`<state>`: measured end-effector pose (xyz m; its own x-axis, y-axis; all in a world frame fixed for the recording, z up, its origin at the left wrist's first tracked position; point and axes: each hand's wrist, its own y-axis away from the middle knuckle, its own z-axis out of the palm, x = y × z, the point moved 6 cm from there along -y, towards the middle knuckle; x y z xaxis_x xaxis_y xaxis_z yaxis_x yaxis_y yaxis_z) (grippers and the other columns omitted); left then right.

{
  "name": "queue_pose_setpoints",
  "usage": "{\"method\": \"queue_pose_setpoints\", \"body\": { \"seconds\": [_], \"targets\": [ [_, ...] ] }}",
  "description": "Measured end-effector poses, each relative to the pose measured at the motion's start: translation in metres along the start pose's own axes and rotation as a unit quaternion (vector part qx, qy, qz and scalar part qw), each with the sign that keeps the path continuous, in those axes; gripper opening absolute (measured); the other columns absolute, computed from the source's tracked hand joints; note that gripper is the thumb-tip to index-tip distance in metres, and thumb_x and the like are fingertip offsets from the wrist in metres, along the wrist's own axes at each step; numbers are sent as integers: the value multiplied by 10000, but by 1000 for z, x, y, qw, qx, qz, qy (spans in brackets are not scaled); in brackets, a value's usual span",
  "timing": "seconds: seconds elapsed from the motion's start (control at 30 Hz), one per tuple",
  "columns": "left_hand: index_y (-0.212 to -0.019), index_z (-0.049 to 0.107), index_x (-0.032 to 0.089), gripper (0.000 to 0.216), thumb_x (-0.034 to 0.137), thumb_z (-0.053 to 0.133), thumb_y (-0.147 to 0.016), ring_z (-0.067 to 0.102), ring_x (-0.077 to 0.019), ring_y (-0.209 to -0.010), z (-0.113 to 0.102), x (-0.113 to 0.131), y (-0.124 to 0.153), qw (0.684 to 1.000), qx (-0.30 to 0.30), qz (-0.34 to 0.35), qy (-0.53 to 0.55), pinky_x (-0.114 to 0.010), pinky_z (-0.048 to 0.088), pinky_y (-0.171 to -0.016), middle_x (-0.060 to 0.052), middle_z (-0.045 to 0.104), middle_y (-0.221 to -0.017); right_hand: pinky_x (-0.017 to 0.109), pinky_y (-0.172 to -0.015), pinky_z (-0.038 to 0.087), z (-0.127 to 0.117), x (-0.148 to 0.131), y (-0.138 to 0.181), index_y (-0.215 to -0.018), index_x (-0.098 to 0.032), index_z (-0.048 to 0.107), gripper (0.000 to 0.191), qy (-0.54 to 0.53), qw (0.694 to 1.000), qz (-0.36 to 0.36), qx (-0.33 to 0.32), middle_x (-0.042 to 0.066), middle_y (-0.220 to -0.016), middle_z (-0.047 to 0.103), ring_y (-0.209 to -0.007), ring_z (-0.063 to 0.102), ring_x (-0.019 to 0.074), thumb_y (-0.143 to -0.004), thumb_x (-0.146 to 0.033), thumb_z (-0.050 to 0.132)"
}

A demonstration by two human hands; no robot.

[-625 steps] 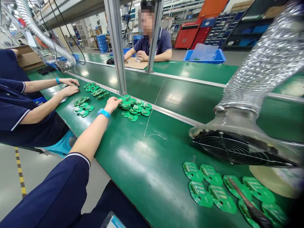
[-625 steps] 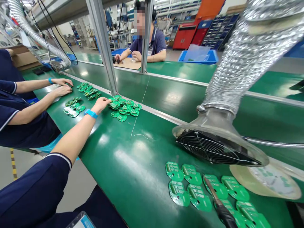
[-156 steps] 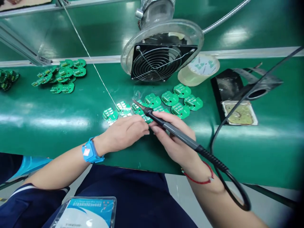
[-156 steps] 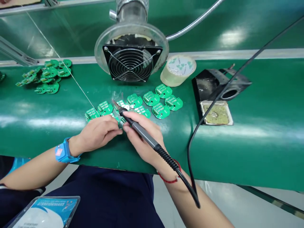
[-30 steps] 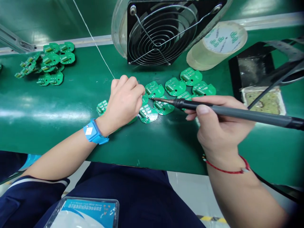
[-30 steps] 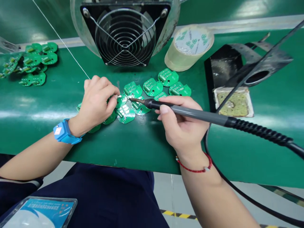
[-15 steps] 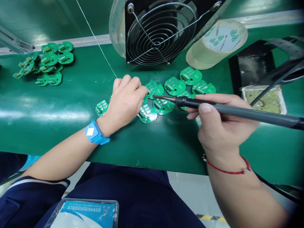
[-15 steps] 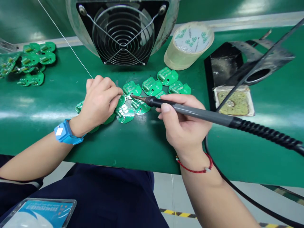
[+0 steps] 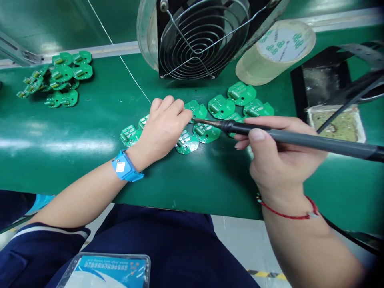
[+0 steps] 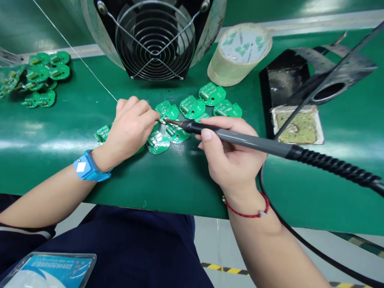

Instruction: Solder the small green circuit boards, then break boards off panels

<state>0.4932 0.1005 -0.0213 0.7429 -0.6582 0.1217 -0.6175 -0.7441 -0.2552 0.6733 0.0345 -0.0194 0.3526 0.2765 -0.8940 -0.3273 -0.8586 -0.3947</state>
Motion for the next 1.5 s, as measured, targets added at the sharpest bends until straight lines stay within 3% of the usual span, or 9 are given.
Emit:
{"method": "queue_pose_setpoints", "body": {
  "seconds": [0.13, 0.23, 0.37, 0.5, 0.67, 0.83, 1.5],
  "targets": [
    [-842, 625, 209, 232, 236, 426, -960, 545, -195, -779, -12, -5, -1, 1000, 15, -8, 4, -370, 419, -725, -46, 575, -813, 267, -421, 488, -5, -1, 0, -918, -226, 716, 134, -9, 1000, -9, 26, -6, -713, 663, -522, 625, 136, -816, -297, 668],
    [-867, 646, 203, 215, 226, 447, -945, 539, -160, -711, -23, -4, 2, 997, 28, -17, 64, -306, 421, -628, -37, 581, -796, 267, -424, 483, -12, -1, -1, -902, -228, 719, 126, -16, 999, -11, 47, -12, -675, 653, -510, 620, 137, -805, -295, 673],
    [-882, 645, 169, 183, 111, 472, -891, 538, -117, -699, -31, 11, 10, 977, 10, -1, 212, -251, 437, -645, -7, 571, -740, 285, -419, 457, -25, -3, 6, -890, -239, 736, 138, -39, 996, -17, 73, -17, -642, 645, -482, 601, 143, -768, -241, 673],
    [-828, 565, 151, 153, 31, 469, -838, 499, -102, -656, -26, 24, 17, 962, -32, -7, 271, -232, 424, -624, 11, 547, -702, 295, -387, 423, -37, -4, 20, -873, -254, 751, 164, -44, 995, -18, 87, -8, -655, 654, -462, 589, 151, -735, -217, 670],
    [-775, 534, 168, 161, 83, 445, -879, 504, -152, -718, -19, 31, 18, 985, -21, 39, 167, -300, 429, -692, -33, 568, -748, 312, -379, 403, -39, -4, 26, -849, -287, 748, 173, -25, 997, -17, 68, -23, -598, 624, -441, 553, 162, -720, -222, 652],
    [-779, 547, 173, 162, 120, 446, -894, 519, -179, -747, -16, 31, 15, 995, -12, 42, 89, -335, 415, -706, -46, 587, -766, 303, -365, 380, -36, -2, 24, -824, -272, 738, 138, -31, 998, -20, 59, -39, -532, 592, -431, 532, 152, -725, -229, 652],
    [-855, 616, 180, 224, 172, 408, -940, 539, -189, -804, -6, 37, 15, 996, -11, 73, 58, -352, 425, -730, -58, 596, -830, 286, -378, 393, -32, -4, 23, -850, -255, 729, 117, -31, 998, -30, 49, -44, -544, 604, -439, 543, 137, -762, -256, 652]
  ]
}}
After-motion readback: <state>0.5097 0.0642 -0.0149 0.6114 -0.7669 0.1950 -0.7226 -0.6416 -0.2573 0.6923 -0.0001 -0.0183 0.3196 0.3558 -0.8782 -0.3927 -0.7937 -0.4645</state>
